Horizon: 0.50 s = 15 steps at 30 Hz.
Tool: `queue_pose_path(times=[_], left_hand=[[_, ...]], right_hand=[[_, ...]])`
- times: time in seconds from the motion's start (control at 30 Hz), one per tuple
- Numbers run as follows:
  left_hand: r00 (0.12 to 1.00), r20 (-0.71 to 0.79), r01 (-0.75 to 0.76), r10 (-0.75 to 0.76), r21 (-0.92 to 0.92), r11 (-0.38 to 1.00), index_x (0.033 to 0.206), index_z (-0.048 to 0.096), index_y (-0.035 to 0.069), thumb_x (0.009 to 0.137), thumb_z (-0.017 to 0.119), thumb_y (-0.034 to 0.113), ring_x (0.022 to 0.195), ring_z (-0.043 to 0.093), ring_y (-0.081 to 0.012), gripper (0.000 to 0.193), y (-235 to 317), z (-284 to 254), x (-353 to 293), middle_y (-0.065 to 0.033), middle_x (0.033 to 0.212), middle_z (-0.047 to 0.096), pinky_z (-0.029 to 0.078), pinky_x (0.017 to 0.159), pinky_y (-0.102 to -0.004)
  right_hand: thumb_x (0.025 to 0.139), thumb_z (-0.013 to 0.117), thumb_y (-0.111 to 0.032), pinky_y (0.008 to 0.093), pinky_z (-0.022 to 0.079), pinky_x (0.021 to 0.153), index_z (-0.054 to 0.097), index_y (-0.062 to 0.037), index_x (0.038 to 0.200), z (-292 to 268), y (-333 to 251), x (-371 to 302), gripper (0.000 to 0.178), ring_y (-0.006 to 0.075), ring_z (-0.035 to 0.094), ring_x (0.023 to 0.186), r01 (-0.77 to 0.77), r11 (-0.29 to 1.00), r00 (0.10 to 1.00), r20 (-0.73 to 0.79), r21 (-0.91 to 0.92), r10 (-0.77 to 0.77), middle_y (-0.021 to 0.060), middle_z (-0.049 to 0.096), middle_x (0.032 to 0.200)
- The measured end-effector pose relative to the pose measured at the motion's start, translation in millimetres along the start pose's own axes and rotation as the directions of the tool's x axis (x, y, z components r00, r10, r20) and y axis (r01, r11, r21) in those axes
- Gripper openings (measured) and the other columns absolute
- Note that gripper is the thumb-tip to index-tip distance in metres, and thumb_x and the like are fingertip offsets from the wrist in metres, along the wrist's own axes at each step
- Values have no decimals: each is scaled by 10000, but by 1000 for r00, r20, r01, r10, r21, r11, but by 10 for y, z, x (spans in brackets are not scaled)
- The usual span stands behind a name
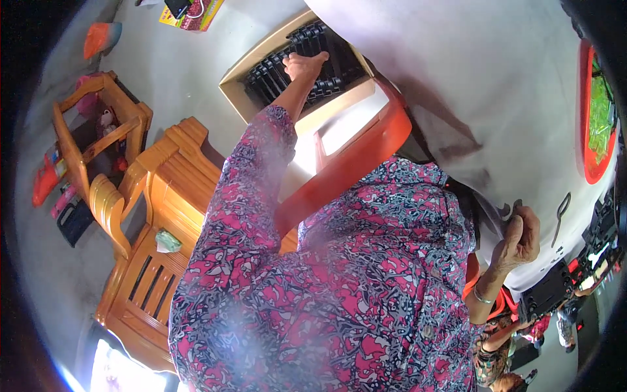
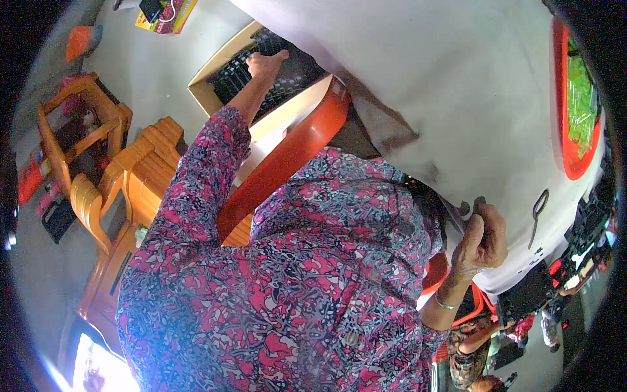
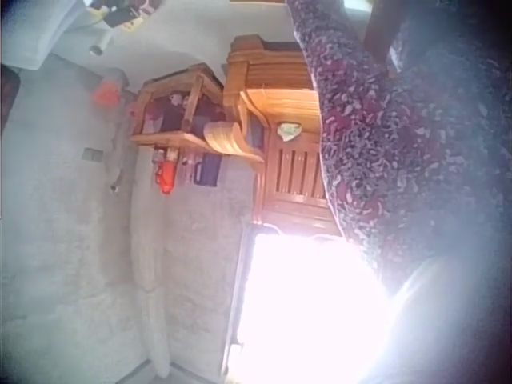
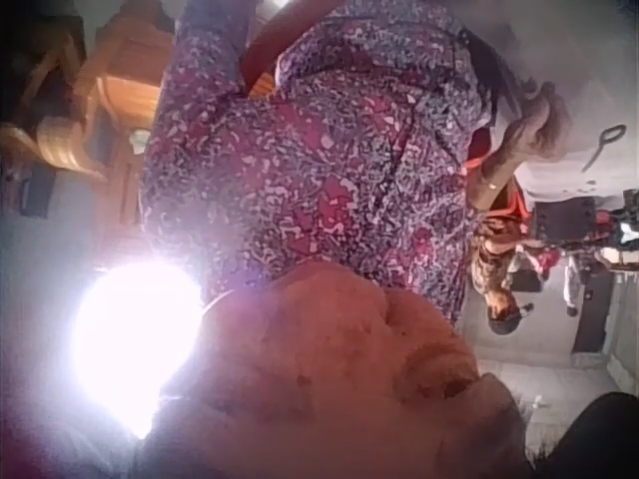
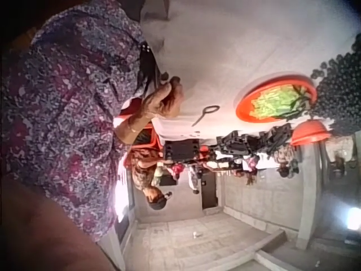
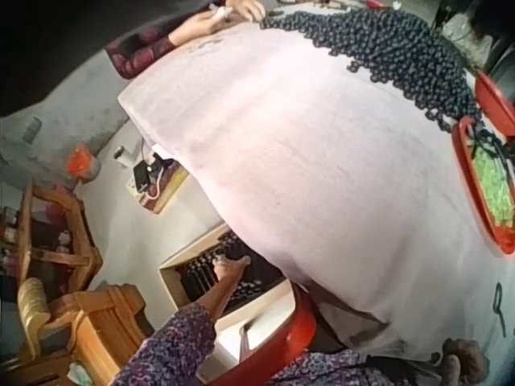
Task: The person assembles plastic components by inserting small pieces into black housings, securing them inside using a metal hand tool, and placing the assembled housings into a box.
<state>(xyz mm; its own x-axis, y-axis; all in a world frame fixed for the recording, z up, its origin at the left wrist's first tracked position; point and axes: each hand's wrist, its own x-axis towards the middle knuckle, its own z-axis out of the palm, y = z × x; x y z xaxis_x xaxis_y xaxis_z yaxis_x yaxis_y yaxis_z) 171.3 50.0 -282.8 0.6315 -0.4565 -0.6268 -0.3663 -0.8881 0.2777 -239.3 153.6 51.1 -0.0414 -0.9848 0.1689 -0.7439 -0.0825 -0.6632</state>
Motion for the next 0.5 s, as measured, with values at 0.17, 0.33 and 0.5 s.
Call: queue_pose_path(times=[0.17,0.33,0.5], left_hand=[[981,-57,182,-185,-53,982,1374,421,-57,622,797,539,1307,403,-358,1030,113,225,-6,-181,1411,383,449,1034,-449],[962,-92,256,-259,-37,966,1330,460,-38,600,803,562,1234,427,-311,1006,311,722,198,-149,1326,430,399,1066,-393],[129,-197,664,-972,745,-63,1295,500,45,746,740,462,1171,476,-274,730,520,801,1372,-100,1287,451,455,981,-366]], right_hand=[[930,600,-82,248,508,586,660,82,1013,-14,8,-40,194,156,633,699,-24,999,1000,7,34,24,153,705,931],[932,583,-87,264,520,591,653,98,1011,-7,-67,-48,213,170,633,682,-38,998,999,-23,47,40,174,700,905],[923,605,-125,283,528,613,650,109,1005,-85,-72,-92,252,185,635,673,-46,997,999,27,66,44,176,698,879]])
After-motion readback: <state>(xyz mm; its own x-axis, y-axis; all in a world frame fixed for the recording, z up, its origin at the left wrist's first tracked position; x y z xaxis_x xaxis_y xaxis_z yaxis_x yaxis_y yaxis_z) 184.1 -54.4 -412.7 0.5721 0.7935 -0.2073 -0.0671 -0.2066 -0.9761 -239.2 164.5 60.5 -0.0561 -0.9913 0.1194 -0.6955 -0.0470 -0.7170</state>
